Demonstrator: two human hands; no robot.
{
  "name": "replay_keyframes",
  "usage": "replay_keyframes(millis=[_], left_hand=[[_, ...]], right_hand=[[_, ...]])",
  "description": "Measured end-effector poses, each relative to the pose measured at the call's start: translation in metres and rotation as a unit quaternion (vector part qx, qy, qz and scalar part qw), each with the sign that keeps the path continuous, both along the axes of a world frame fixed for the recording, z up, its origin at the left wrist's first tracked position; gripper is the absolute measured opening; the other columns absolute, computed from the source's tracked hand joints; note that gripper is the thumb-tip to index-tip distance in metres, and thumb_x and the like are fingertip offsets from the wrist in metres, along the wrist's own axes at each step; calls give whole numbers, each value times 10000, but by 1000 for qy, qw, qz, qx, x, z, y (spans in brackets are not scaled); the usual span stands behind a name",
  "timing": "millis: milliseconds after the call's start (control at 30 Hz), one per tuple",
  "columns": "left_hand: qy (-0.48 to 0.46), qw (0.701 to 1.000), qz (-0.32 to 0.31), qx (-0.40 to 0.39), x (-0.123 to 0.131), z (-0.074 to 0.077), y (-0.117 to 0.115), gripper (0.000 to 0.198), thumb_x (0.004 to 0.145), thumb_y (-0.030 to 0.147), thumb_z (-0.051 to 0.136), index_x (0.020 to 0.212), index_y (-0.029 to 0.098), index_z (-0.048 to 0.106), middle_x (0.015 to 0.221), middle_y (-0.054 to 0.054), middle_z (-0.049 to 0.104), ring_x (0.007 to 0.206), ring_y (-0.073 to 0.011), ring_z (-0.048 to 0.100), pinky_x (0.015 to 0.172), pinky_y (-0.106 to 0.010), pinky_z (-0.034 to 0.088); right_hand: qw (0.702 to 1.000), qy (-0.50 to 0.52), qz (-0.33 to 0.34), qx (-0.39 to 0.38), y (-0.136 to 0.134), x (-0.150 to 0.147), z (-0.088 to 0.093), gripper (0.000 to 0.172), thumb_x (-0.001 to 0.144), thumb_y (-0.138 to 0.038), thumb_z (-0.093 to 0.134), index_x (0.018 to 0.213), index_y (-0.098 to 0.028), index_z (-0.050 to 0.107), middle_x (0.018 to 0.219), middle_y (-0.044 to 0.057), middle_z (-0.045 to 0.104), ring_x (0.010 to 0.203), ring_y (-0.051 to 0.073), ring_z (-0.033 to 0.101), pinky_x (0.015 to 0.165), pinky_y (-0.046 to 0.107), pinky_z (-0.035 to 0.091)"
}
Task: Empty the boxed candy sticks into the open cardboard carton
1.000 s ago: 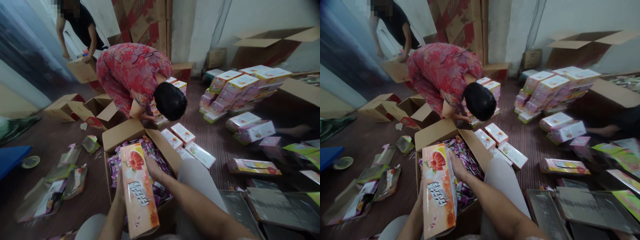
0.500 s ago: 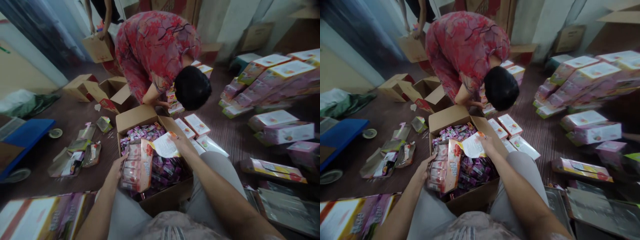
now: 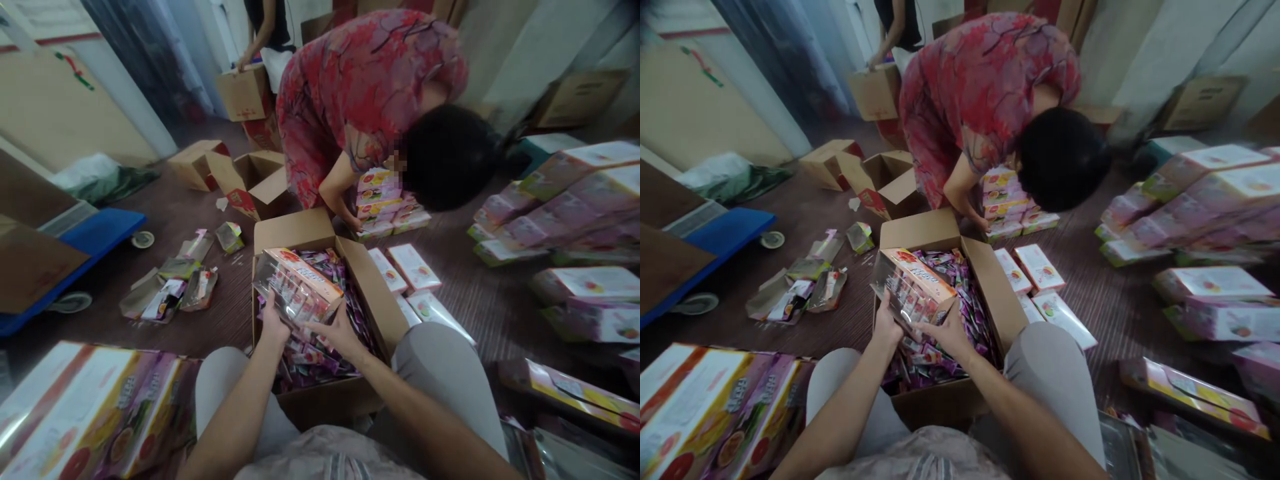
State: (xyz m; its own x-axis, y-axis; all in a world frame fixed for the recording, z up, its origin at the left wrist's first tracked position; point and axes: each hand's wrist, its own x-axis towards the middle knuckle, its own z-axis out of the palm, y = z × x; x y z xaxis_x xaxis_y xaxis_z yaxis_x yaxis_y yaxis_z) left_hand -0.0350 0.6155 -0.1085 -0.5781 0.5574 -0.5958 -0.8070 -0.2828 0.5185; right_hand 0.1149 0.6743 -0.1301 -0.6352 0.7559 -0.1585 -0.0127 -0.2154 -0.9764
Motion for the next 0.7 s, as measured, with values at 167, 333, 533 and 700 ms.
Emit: replay_keyframes(millis=[167, 333, 533, 700], left_hand=[[54, 997, -29, -37, -18, 4, -22, 606, 916, 715, 430, 1061, 200, 714, 788, -60, 751, 660, -232, 706, 736, -429, 604], [79, 991, -98, 37, -30, 11, -29, 666, 965, 671, 350, 1231, 158, 682, 932, -124, 788, 873, -280, 751, 849, -469, 602], [113, 988, -92, 45, -16, 19, -26, 710, 964, 677, 345, 1286, 129, 663, 1036, -151, 786, 985, -303, 743, 896, -468, 596], [140, 985, -86, 45, -17, 47, -18, 665, 982, 636, 342, 1206, 123, 702, 1030, -138, 793, 1122, -313, 704, 966, -454, 576]], right_hand=[[993, 100, -52, 42, 41, 18, 29, 964, 720, -418, 785, 1547, -278, 310, 1520, 60, 513, 1403, 268, 489, 1191, 442, 395], [994, 51, -16, 100, 63, 27, 39, 944, 728, -603, 757, 1535, -258, 409, 1547, 70, 491, 1470, 287, 400, 1215, 450, 349], [981, 44, -17, 186, 66, 26, 28, 1034, 761, -797, 619, 1573, -218, 345, 1656, 114, 298, 1528, 293, 290, 1271, 473, 199], [977, 43, -82, 191, 70, 38, 45, 898, 851, -786, 516, 1570, -277, 346, 1644, 59, 340, 1525, 237, 303, 1274, 422, 201]])
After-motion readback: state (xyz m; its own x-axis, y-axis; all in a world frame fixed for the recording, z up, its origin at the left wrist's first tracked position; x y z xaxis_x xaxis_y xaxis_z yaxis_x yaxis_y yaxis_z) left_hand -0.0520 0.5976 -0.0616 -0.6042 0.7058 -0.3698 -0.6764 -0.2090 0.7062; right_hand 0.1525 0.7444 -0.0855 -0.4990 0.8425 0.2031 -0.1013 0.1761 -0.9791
